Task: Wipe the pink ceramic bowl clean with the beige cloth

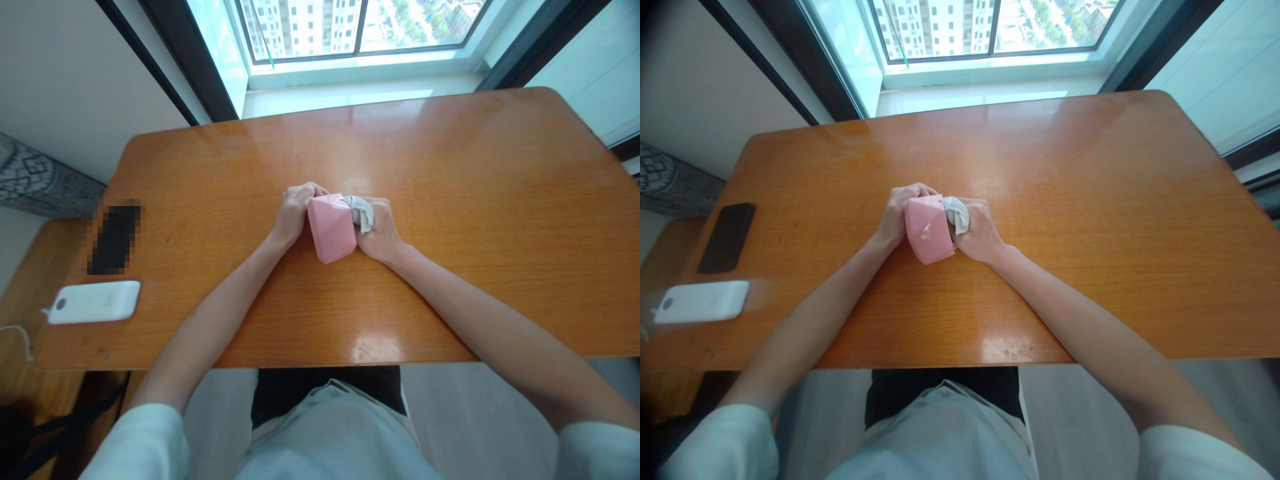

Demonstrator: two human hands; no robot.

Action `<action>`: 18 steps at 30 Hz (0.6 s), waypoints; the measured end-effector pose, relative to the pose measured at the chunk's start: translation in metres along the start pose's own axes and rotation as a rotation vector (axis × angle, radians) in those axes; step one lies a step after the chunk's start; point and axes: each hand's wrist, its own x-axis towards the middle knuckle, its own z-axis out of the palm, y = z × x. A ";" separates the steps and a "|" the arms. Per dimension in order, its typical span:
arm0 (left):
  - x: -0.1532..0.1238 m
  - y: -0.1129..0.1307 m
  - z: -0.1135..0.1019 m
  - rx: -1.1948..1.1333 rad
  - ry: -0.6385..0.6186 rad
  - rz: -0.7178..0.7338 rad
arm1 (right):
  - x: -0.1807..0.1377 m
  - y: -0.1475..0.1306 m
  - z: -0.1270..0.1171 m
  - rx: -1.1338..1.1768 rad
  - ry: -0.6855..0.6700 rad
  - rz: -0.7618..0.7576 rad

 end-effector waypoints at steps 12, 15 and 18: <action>-0.011 0.010 0.005 -0.006 0.165 0.184 | -0.001 0.001 0.006 -0.138 0.103 0.008; -0.015 0.010 0.004 0.096 0.092 0.372 | 0.000 0.004 0.007 -0.193 0.202 0.059; -0.016 0.009 0.004 0.315 0.004 0.613 | 0.001 0.009 0.005 -0.242 0.262 0.134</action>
